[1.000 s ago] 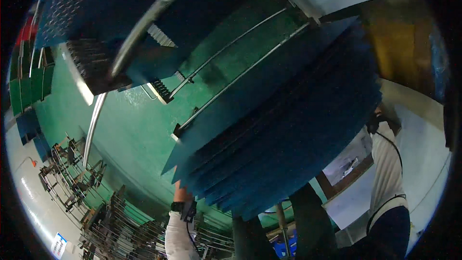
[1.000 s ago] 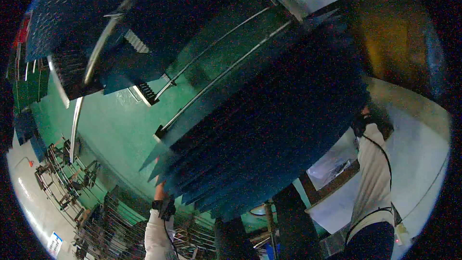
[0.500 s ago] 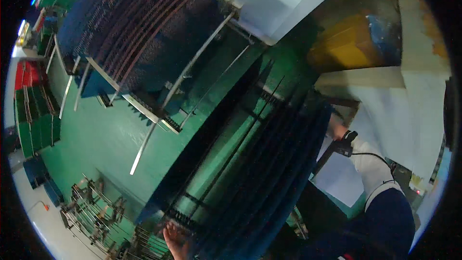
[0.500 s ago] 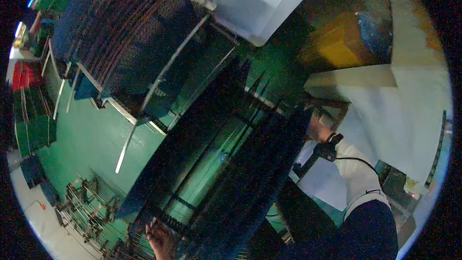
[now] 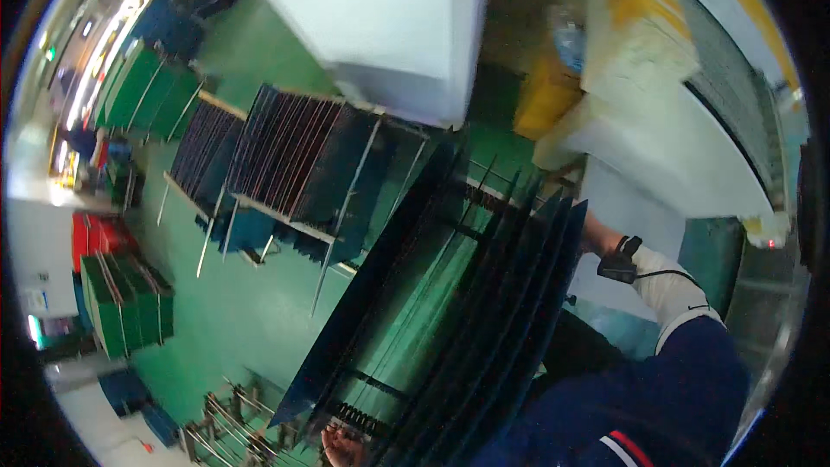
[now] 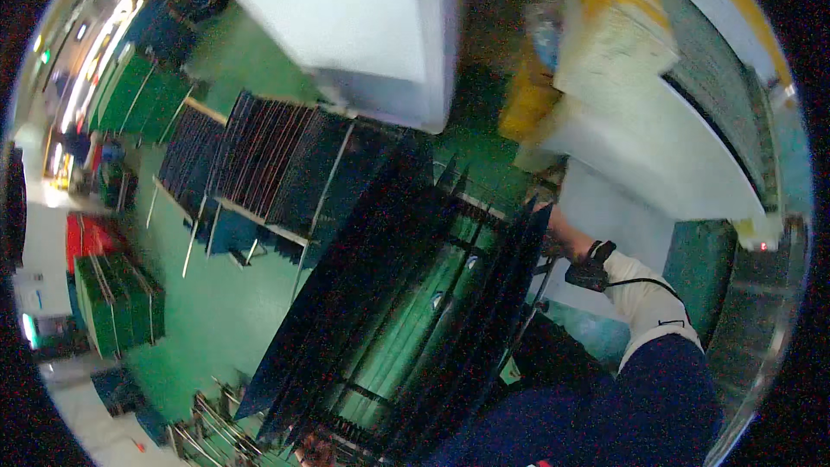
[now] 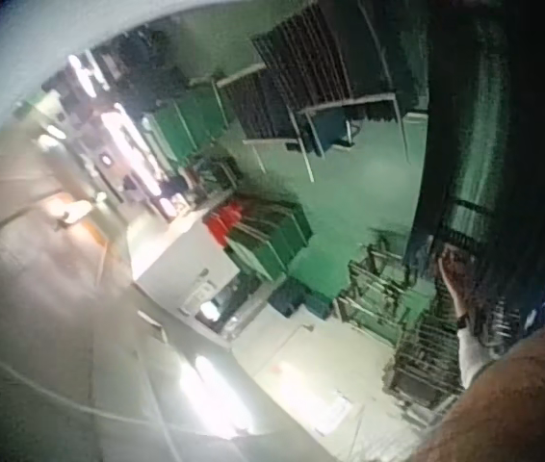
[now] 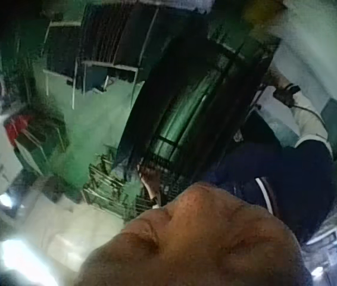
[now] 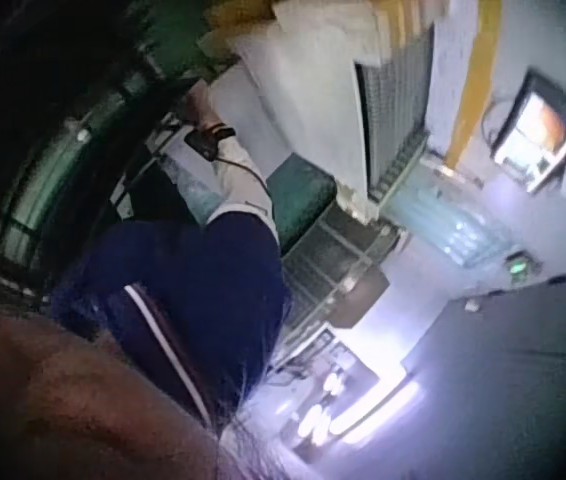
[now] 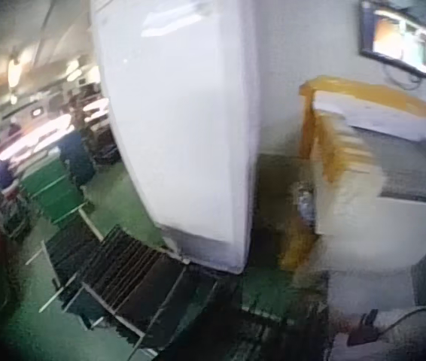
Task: Loading large blue plates into a metal storage rack and moving the rack.
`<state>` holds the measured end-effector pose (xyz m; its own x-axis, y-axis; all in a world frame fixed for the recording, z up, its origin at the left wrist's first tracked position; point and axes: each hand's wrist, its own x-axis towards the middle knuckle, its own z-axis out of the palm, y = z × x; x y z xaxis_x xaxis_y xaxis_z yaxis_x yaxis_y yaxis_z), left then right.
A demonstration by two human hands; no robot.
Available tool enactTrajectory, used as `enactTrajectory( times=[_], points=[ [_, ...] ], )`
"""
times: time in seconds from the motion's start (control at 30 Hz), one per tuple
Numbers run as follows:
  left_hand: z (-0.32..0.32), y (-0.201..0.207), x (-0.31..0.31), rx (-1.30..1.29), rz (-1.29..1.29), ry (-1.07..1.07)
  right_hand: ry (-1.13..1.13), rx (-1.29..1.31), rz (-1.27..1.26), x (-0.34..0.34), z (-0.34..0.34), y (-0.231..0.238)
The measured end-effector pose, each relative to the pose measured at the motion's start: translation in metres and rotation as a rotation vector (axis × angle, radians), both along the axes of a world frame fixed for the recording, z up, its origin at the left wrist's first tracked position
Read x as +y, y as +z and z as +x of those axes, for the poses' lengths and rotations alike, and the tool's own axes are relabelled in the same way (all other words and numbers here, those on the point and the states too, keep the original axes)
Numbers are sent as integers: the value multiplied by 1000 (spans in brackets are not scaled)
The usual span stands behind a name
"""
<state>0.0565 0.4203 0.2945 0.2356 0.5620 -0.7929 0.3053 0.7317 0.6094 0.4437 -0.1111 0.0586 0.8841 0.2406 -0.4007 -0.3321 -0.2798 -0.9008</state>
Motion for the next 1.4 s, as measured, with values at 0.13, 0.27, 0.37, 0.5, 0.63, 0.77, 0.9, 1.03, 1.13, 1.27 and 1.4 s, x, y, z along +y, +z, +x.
enactTrajectory(
  times=[0.13,0.27,0.37,0.5,0.63,0.77,0.9,1.03,1.13,1.27,1.4],
  points=[
    [15,-9,31,-10,59,-225,-172,-174,-21,-20,-53,123],
    [62,-58,80,-345,-95,-524,-373,-100,41,-68,-118,190],
    [160,-37,9,-257,-57,-608,-547,-90,51,-118,-170,184],
    [228,-78,-26,-307,-139,-789,-784,-63,117,-193,-241,150],
    [281,-86,-128,-263,-227,-908,-997,-40,211,-282,-315,101],
    [329,-120,-212,-332,-349,-1004,-1163,-26,308,-362,-381,53],
    [379,-115,-333,-269,-424,-1113,-1303,-39,352,-426,-437,20],
    [413,-132,-412,-154,-386,-1250,-1364,-80,229,-466,-465,16],
    [425,-122,-476,-216,-411,-1318,-1364,-105,109,-486,-479,15],
    [441,-133,-520,-154,-405,-1363,-1279,-133,-97,-504,-483,15],
    [458,-175,-519,-239,-627,-1416,-1059,-187,-406,-517,-476,20]
  ],
)
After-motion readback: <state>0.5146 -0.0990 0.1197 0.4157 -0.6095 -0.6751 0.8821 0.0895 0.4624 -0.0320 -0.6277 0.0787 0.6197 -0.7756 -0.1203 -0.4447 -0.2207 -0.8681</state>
